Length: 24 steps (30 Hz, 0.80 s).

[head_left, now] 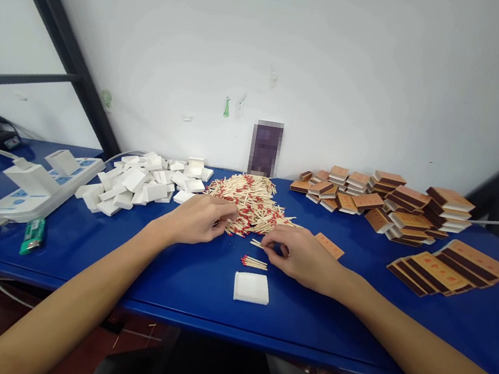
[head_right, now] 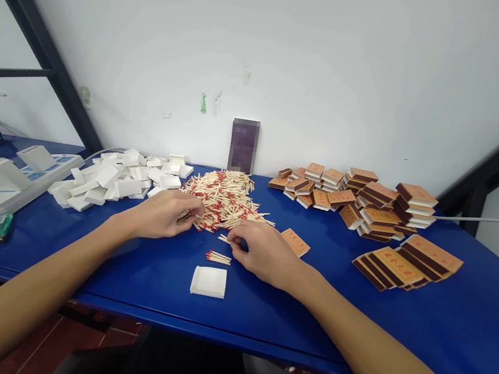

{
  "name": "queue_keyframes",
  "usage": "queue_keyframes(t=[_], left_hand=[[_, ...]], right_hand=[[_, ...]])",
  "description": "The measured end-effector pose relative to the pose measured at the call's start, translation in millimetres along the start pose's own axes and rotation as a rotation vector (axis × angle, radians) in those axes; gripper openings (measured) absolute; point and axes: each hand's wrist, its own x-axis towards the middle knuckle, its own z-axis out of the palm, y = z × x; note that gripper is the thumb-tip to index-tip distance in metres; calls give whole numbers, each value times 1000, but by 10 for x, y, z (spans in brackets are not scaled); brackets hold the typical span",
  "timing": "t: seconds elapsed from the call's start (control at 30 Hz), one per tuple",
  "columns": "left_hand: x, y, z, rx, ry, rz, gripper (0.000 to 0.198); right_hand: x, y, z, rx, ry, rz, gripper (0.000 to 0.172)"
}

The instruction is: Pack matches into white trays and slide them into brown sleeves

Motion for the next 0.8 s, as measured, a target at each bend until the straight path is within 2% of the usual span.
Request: queue_keyframes(t=[0.2,0.43,0.53,0.8], left_hand=[[-14,-14,-27,25,39,-51,13],[-26,-25,-29,-34,86,-73,13],[-17,-2,-34,-118,115,-96,13],[31,92,4,-483,274,-223,31]], right_hand=[[-16,-15,-16,37,-72,-35,17],[-14,25,-13,66,-48,-4,20],[-18,54,-20,66,-71,-1,19],[-26,78,-53,85,-107,-24,19]])
